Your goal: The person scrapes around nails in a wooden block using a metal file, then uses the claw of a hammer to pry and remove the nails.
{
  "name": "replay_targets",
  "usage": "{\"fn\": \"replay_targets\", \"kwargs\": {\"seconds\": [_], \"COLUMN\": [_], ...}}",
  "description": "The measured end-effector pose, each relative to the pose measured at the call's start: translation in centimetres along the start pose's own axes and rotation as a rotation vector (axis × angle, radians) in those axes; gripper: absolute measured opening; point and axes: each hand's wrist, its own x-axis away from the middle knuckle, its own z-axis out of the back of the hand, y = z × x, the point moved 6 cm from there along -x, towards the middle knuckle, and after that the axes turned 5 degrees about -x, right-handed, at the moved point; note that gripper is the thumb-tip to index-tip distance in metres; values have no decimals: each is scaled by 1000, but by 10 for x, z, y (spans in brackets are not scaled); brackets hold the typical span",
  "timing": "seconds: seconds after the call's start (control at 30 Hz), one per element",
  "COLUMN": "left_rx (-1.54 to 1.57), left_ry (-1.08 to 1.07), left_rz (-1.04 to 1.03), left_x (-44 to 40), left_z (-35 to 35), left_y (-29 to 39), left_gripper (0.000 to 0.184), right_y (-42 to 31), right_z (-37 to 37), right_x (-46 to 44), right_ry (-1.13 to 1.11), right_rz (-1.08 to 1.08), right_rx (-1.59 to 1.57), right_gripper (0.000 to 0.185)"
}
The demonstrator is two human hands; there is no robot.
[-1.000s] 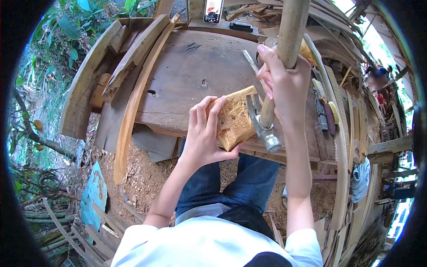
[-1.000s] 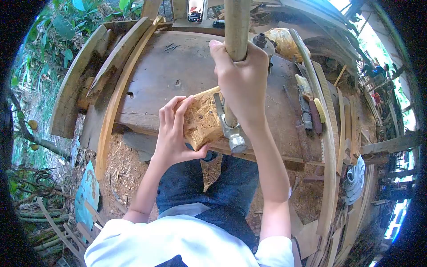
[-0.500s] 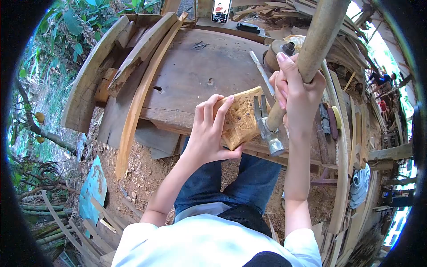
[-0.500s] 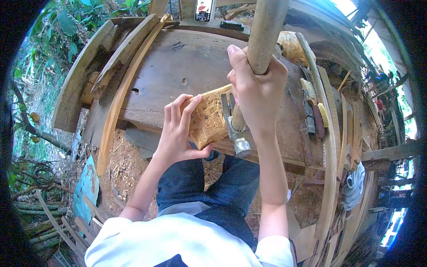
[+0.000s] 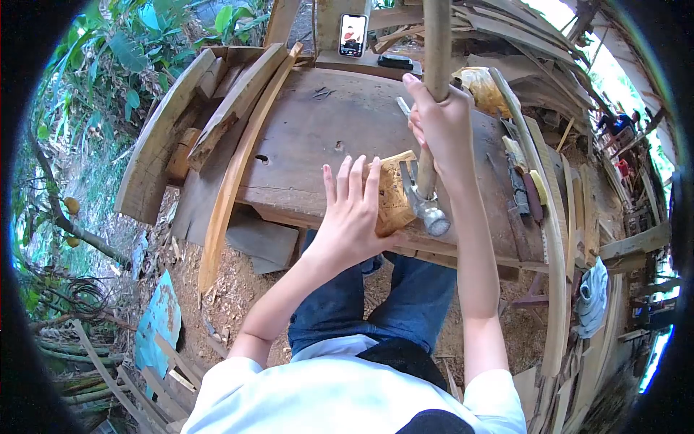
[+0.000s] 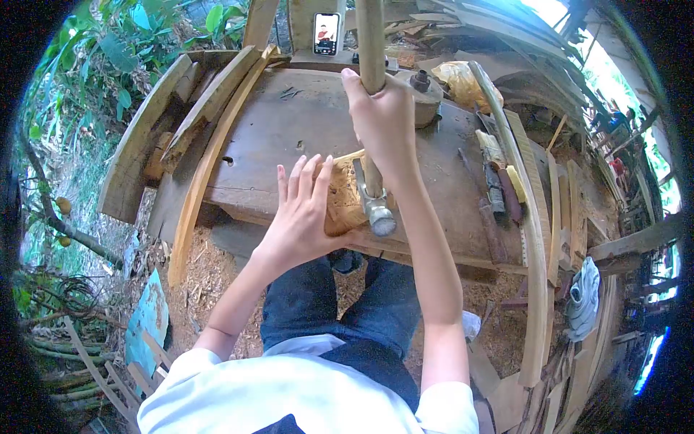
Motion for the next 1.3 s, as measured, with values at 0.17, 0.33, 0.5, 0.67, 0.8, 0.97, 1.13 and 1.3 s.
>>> {"fn": "replay_targets", "kwargs": {"seconds": [0.17, 0.33, 0.5, 0.67, 0.8, 0.97, 1.13, 1.3], "left_rx": [-41, -64, -24, 58, 86, 95, 107, 123], "left_ry": [6, 13, 136, 208, 228, 215, 210, 199], "left_rz": [36, 129, 112, 89, 97, 83, 86, 89], "left_x": [-14, -20, -19, -18, -18, -18, -18, -18], "left_z": [-6, -5, -7, -1, -1, 1, 1, 2], "left_y": [12, 17, 14, 14, 12, 12, 11, 11], "left_gripper": [127, 124, 121, 124, 127, 124, 122, 121], "right_y": [15, 11, 33, 35, 41, 38, 41, 41], "right_z": [0, -1, 3, -15, -18, -19, -19, -19], "right_x": [-12, -13, -39, -45, -51, -51, -53, -55], "right_ry": [-146, -128, -162, -210, -254, -235, -222, -214], "right_rz": [-90, 57, -96, -126, -151, -200, -225, -230], "right_rx": [-140, -232, -141, 16, -5, 35, 58, 143], "right_gripper": [32, 32, 27, 31, 31, 32, 32, 32]}}
